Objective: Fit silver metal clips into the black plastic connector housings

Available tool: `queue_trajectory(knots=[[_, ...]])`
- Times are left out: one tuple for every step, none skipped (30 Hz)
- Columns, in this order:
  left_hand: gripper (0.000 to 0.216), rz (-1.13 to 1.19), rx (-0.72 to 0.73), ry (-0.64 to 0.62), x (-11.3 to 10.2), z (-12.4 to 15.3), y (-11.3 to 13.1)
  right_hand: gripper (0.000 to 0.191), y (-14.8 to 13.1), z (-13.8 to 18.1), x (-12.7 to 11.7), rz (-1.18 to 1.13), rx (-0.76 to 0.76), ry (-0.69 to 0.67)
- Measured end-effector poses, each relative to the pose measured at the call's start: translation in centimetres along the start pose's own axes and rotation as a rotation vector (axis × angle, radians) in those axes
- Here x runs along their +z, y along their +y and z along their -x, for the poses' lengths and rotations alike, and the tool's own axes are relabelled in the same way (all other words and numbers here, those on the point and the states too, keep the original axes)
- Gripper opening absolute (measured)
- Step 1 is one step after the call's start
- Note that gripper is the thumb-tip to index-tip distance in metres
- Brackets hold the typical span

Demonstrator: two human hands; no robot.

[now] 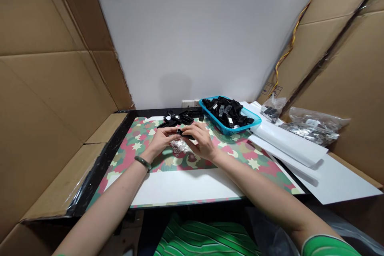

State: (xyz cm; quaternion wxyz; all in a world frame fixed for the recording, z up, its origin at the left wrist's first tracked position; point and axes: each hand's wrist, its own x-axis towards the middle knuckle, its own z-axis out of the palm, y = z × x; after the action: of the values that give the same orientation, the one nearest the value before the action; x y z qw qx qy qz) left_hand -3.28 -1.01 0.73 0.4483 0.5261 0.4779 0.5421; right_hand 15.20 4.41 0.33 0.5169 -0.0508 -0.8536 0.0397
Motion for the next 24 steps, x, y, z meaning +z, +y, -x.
queue_trajectory(knots=[[0.041,-0.014,-0.007,-0.016,0.0,0.1,0.2,0.012,0.0,0.1,0.1,0.007,-0.032,-0.02],[0.041,-0.027,-0.011,-0.031,0.1,0.2,0.4,0.014,0.0,0.3,0.2,0.017,-0.051,-0.04],[0.04,-0.036,-0.011,-0.042,0.1,0.3,0.6,0.016,0.1,0.4,0.3,0.028,-0.06,-0.056],[0.039,-0.043,-0.007,-0.049,0.2,0.4,0.8,0.017,0.2,0.5,0.4,0.037,-0.064,-0.066],[0.038,-0.046,-0.001,-0.05,0.3,0.4,1.0,0.018,0.3,0.6,0.5,0.043,-0.064,-0.07],[0.037,-0.047,0.004,-0.047,0.3,0.5,1.1,0.019,0.4,0.7,0.6,0.045,-0.062,-0.073],[0.036,-0.047,0.007,-0.041,0.4,0.5,1.3,0.02,0.4,0.8,0.6,0.044,-0.06,-0.078],[0.035,-0.047,0.009,-0.037,0.4,0.6,1.4,0.021,0.5,0.9,0.6,0.04,-0.056,-0.087],[0.033,-0.049,0.009,-0.033,0.4,0.6,1.5,0.022,0.5,0.9,0.6,0.035,-0.049,-0.099],[0.033,-0.051,0.009,-0.031,0.4,0.6,1.6,0.022,0.6,0.9,0.6,0.031,-0.038,-0.111],[0.032,-0.052,0.01,-0.033,0.4,0.6,1.7,0.022,0.6,0.9,0.6,0.026,-0.025,-0.122],[0.032,-0.052,0.01,-0.039,0.4,0.6,1.7,0.022,0.5,0.9,0.6,0.023,-0.01,-0.128],[0.032,-0.048,0.011,-0.048,0.4,0.7,1.7,0.022,0.5,0.9,0.6,0.02,0.005,-0.13],[0.032,-0.042,0.011,-0.058,0.4,0.7,1.8,0.021,0.5,0.9,0.6,0.019,0.018,-0.129],[0.032,-0.034,0.012,-0.068,0.4,0.7,1.8,0.021,0.5,0.9,0.6,0.021,0.026,-0.123],[0.032,-0.027,0.013,-0.075,0.4,0.7,1.8,0.021,0.5,0.9,0.7,0.027,0.028,-0.114],[0.032,-0.023,0.017,-0.079,0.4,0.8,1.9,0.02,0.4,0.9,0.7,0.037,0.025,-0.106],[0.031,-0.026,0.024,-0.08,0.4,0.8,1.9,0.019,0.4,0.9,0.7,0.049,0.02,-0.099],[0.029,-0.034,0.037,-0.08,0.4,0.8,2.0,0.018,0.3,0.9,0.7,0.062,0.014,-0.095],[0.028,-0.048,0.053,-0.079,0.4,0.8,2.0,0.018,0.2,0.8,0.6,0.076,0.01,-0.096],[0.026,-0.064,0.07,-0.081,0.3,0.8,2.0,0.017,0.1,0.8,0.6,0.089,0.008,-0.099],[0.025,-0.08,0.086,-0.085,0.3,0.8,2.0,0.017,0.0,0.7,0.6,0.1,0.011,-0.105],[0.024,-0.091,0.1,-0.086,0.2,0.8,2.0,0.017,0.0,0.7,0.5,0.109,0.012,-0.109],[0.024,-0.094,0.11,-0.081,0.1,0.8,2.0,0.017,-0.1,0.6,0.5,0.115,0.01,-0.109]])
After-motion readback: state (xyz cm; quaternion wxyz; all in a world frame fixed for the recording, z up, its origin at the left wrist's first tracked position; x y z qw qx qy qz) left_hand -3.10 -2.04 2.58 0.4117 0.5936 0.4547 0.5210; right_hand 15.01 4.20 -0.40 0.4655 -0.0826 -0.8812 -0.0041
